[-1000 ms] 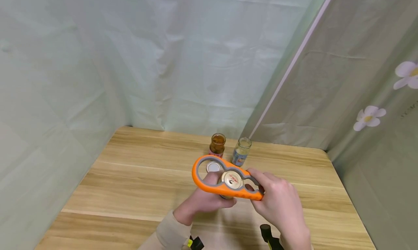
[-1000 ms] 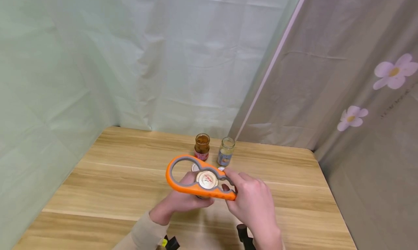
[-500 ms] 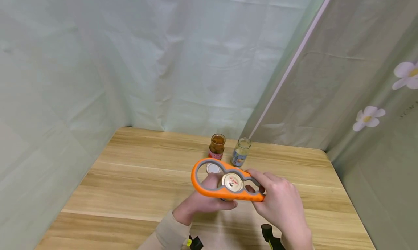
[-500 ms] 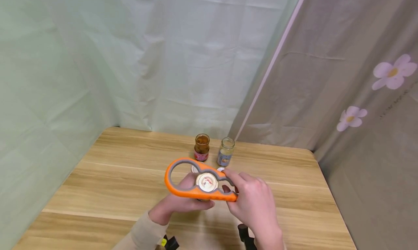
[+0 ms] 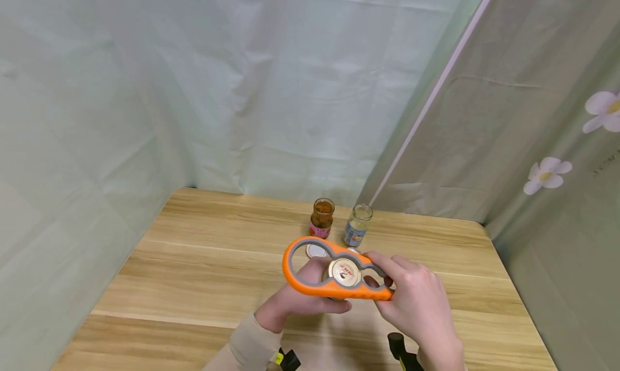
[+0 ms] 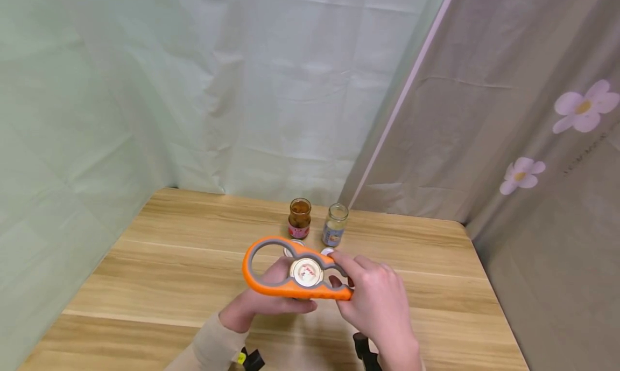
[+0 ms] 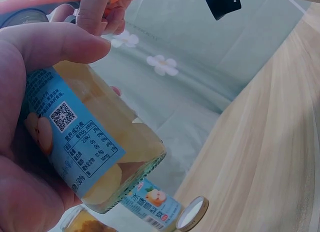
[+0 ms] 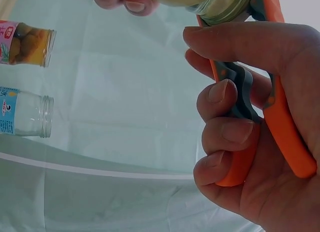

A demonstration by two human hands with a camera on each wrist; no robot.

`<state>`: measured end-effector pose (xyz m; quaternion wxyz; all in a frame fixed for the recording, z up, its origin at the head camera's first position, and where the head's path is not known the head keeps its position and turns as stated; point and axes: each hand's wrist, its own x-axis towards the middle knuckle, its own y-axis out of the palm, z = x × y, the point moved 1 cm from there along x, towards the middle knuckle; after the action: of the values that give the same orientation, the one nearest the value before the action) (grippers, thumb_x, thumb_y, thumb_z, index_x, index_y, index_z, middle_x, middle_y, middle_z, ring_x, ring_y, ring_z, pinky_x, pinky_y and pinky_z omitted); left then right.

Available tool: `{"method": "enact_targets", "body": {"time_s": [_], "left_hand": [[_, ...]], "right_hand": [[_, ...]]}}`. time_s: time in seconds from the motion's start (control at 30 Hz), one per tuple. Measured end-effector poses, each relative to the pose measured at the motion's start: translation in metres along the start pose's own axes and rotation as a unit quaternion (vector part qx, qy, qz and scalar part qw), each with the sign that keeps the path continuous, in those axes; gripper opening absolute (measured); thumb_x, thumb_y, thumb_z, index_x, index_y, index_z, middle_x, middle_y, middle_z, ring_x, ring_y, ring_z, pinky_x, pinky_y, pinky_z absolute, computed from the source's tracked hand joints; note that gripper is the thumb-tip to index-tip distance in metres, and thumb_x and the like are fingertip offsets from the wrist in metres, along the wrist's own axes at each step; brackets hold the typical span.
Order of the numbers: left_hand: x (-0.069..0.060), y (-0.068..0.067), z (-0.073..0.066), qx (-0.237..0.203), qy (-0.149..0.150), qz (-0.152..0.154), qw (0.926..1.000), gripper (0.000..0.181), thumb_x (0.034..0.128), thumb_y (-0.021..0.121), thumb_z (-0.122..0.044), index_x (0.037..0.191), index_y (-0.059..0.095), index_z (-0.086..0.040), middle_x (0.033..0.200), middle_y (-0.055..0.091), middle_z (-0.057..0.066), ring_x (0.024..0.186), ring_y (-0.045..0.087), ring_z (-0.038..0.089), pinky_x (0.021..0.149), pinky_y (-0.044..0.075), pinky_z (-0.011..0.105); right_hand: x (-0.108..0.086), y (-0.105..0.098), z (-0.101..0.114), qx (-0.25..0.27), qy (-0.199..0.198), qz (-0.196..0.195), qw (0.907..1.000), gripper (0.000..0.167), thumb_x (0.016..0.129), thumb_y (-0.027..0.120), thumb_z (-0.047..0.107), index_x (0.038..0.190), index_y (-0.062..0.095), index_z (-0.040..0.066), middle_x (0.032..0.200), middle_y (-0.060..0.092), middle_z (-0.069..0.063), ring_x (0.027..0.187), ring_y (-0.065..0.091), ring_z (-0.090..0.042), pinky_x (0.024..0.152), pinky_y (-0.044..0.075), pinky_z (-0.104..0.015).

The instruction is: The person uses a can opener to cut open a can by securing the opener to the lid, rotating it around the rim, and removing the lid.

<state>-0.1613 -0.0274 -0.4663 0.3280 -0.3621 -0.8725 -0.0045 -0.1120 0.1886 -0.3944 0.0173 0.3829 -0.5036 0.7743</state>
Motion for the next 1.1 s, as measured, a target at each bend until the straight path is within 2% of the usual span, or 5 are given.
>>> {"method": "enact_targets", "body": {"time_s": [0.2,0.43,0.8,0.93,1.1], "left_hand": [[-0.002,-0.002,0.0,0.028,-0.027,-0.002,0.9992,0.068,0.0848,0.086,-0.002,0.146,0.059,-0.005,0.14,0.069,0.007,0.128,0.064,0.018,0.112,0.047,0.039],[-0.002,-0.004,0.003,0.011,-0.019,0.026,0.9994,0.071,0.0838,0.086,-0.001,0.148,0.056,-0.004,0.141,0.066,0.01,0.13,0.062,0.02,0.114,0.046,0.041],[-0.01,-0.008,0.004,0.031,-0.117,0.015,0.9925,0.072,0.0824,0.091,-0.012,0.147,0.059,-0.013,0.141,0.067,-0.002,0.129,0.059,0.016,0.116,0.042,0.041],[-0.009,-0.008,0.002,0.038,-0.11,0.014,0.9931,0.072,0.0814,0.091,-0.01,0.146,0.06,-0.014,0.139,0.068,-0.002,0.126,0.061,0.015,0.114,0.044,0.039],[-0.007,-0.009,-0.001,0.025,-0.095,0.005,0.9952,0.058,0.0802,0.09,-0.004,0.133,0.067,-0.014,0.117,0.074,0.0,0.103,0.064,0.011,0.101,0.053,0.036]], "right_hand": [[0.0,0.0,-0.001,0.008,-0.006,-0.001,1.0,0.047,0.074,0.086,0.01,0.117,0.079,0.028,0.07,0.042,0.019,0.055,0.035,0.001,0.048,0.031,-0.022],[-0.001,0.0,-0.001,0.02,-0.001,0.009,0.9998,0.049,0.072,0.088,0.011,0.117,0.078,0.031,0.072,0.045,0.02,0.057,0.038,0.002,0.049,0.033,-0.022],[-0.001,-0.001,-0.001,0.032,0.001,0.007,0.9995,0.05,0.074,0.089,0.011,0.118,0.078,0.032,0.072,0.044,0.02,0.057,0.038,0.001,0.049,0.034,-0.022],[0.0,-0.002,-0.001,0.036,0.001,-0.007,0.9993,0.05,0.073,0.088,0.009,0.118,0.079,0.027,0.073,0.047,0.019,0.058,0.04,0.001,0.05,0.036,-0.022],[0.0,-0.004,-0.002,0.05,0.009,-0.041,0.9979,0.048,0.072,0.086,0.005,0.118,0.08,0.018,0.079,0.062,0.015,0.061,0.046,0.0,0.053,0.041,-0.02]]}}
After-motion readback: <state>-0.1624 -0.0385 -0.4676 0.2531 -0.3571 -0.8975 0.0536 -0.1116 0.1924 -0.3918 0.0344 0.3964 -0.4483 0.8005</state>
